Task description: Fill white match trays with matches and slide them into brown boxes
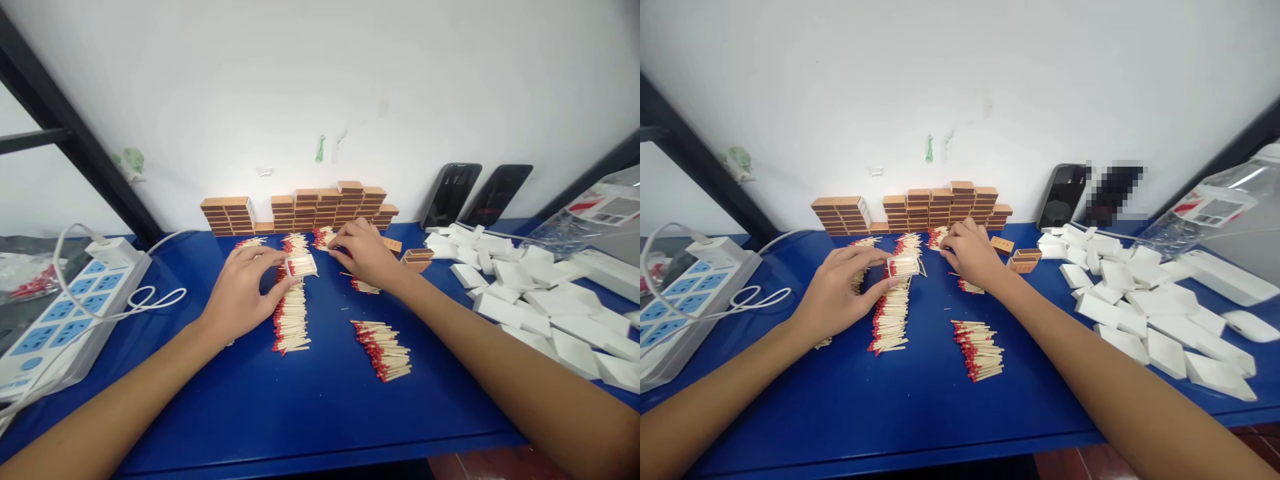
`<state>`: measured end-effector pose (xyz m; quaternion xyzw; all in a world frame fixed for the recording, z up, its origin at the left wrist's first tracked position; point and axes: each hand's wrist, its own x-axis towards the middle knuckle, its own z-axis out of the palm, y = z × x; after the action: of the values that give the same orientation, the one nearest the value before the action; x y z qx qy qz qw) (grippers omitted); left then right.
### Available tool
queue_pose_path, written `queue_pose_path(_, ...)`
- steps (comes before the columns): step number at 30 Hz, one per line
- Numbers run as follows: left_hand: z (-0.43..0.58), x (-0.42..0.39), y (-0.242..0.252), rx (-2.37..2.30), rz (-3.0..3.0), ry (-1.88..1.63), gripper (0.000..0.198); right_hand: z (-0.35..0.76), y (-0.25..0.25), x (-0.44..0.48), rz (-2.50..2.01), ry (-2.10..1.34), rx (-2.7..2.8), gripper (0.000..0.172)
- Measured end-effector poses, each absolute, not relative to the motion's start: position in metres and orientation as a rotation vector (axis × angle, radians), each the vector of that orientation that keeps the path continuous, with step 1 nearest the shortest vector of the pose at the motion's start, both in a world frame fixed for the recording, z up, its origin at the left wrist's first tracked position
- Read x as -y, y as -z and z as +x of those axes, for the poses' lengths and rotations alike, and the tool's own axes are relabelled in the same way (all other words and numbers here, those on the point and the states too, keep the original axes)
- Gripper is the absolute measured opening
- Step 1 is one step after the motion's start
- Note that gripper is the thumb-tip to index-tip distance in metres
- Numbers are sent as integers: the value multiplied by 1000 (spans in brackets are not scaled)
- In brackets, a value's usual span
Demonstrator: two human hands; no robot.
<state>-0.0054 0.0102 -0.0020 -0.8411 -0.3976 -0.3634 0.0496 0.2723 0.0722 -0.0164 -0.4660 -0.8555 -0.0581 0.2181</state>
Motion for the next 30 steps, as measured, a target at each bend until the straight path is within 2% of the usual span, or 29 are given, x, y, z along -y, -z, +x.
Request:
queue_pose_path(21,-5,-9,1,1218,-2590,1063,31,266,19,-73,-1308,272,2421,22)
queue_pose_path(30,-6,-11,3,1224,-2580,1060,32,268,21,-76,-1269,221,2376,15)
